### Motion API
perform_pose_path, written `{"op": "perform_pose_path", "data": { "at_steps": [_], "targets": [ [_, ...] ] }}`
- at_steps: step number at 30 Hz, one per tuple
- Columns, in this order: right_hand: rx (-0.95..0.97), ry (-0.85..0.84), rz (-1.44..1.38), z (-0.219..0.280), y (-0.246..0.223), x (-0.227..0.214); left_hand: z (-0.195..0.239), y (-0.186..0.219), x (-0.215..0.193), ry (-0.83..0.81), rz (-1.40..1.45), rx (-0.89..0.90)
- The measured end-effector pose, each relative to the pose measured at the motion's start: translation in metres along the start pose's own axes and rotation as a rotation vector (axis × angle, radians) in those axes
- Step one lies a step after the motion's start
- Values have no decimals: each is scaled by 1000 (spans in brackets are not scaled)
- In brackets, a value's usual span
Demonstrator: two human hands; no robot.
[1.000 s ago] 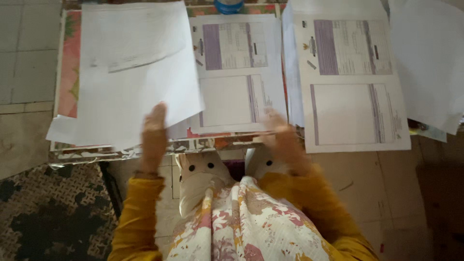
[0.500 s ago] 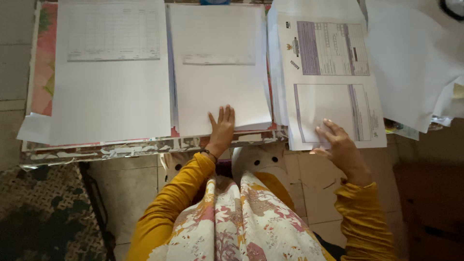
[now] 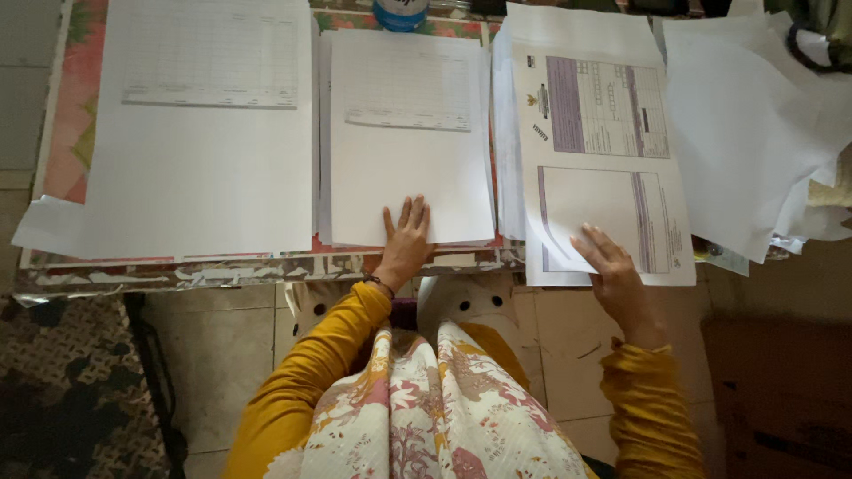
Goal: The person sits on the floor and organizes a stack of printed papers on a low table. They separate the sheets, align them, and place them into piles.
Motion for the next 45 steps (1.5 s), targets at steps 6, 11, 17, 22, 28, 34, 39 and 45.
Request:
{"op": "perform_pose_path", "data": {
  "at_steps": [6, 11, 17, 22, 28, 34, 39, 45],
  "targets": [
    [-222, 109, 159, -69, -65, 5, 3, -14, -9, -112, 344, -73],
    [-355, -25, 212, -171, -172, 66, 29, -99, -82, 140, 761, -5],
    [-492, -103, 121, -227, -282, 152, 90, -241, -125, 56, 87, -286],
    [-485, -57, 281, -212, -297, 187, 118, -261, -107, -106, 106, -316],
    [-441, -7, 320, -204, -295, 195, 118, -270, -102, -22, 65, -303],
    [-380, 13, 294, -201, -294, 202, 119, -271, -104, -62, 67, -284],
    [-412, 120, 339, -196, -300, 195, 116, -277, -109, -32, 107, -259],
    [-419, 169, 364, -186, -309, 198, 121, -281, -101, -65, 148, -256]
  ]
}}
Point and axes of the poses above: each hand's wrist, its own z-axis away from the middle knuckle, its own x-axis out of the palm, y = z × x, the point moved 10 cm from there along -z, towards the middle knuckle, and after that the axes turned 6 degrees about -z, right-handed, at the moved point
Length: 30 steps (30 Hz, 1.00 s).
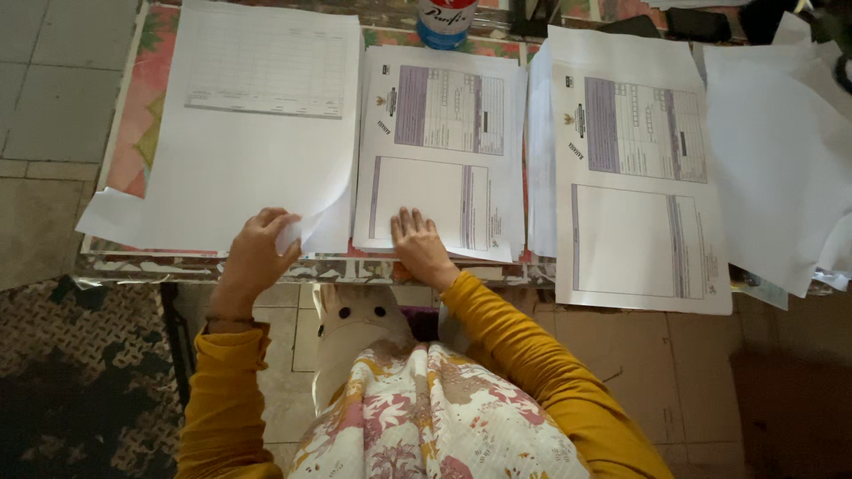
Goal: The person sits on the floor and organizes a stack of printed papers on a low table. They separate the sheets, align them, and place them into piles.
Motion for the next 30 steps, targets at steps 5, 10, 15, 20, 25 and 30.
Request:
{"op": "perform_pose_path", "data": {
  "at_steps": [5, 10, 15, 20, 25, 30],
  "targets": [
    [56, -338, -272, 9, 7, 18, 6, 16, -3, 123, -210, -4],
    [71, -169, -646, 51, 65, -14, 7, 11, -19, 235, -272, -9],
    [328, 37, -702, 156, 192, -145, -17, 43, -2, 232, -79, 65],
    [521, -353, -269, 284, 275, -128, -63, 167, 57, 280, -495, 178],
    [462, -337, -124, 296, 273, -125, -76, 258, 104, 64, -195, 169],
    [424, -295, -243, 295, 279, -139, -71, 294, 120, 82, -95, 120]
  ]
}}
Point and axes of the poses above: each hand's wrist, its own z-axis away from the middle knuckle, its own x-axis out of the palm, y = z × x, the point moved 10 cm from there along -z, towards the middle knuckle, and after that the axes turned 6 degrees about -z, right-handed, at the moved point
